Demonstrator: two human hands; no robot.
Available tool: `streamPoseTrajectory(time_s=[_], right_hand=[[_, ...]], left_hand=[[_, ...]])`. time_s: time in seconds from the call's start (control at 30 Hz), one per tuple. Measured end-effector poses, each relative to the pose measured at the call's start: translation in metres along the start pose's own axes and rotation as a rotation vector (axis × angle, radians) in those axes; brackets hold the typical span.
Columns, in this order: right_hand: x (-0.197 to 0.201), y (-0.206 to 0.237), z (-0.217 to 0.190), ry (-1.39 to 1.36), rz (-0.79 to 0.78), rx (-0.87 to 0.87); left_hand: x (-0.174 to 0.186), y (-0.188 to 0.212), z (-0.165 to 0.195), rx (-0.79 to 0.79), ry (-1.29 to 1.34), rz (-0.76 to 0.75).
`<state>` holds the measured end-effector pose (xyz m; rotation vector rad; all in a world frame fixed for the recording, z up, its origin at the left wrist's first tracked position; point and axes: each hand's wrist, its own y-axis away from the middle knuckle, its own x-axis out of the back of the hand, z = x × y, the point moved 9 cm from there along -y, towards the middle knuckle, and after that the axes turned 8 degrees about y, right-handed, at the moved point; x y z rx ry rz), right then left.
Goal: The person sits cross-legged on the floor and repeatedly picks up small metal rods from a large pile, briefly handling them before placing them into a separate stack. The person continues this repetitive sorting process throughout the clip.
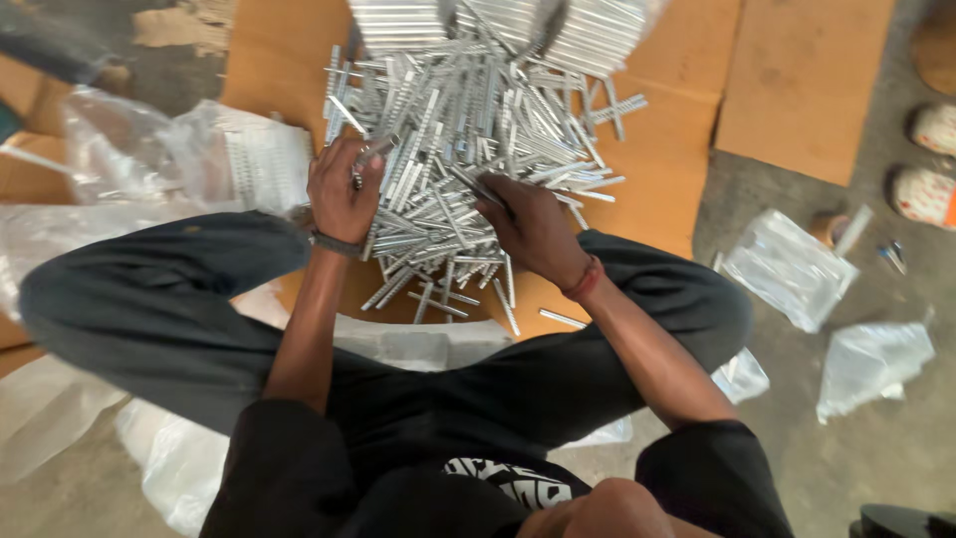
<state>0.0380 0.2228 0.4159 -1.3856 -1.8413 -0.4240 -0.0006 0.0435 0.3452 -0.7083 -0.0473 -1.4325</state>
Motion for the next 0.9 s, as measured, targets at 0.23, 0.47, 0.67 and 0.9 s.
streamPoseTrajectory(time_s=[0.23,0.47,0.67,0.9], right_hand=[[0.001,-0.002,0.003,0.051,-0.047,-0.042],[-0.025,0.010,0.031,0.216,-0.166,-0.013],[-0.060,0.023,0.054,0.093,-0.223,-0.075],[-0.041,0.019,0.021,0.587,-0.154,0.053]], left_hand=[[-0.026,0.004,0.044,-0.159,-0.019,-0.172],[-0.035,0.009,0.066,-0.425,-0.105,-0.260],[-0.060,0.018,0.051,-0.443,-0.111,-0.361],[-0.102,0.028,-0.040,0.032,-0.315,-0.523]])
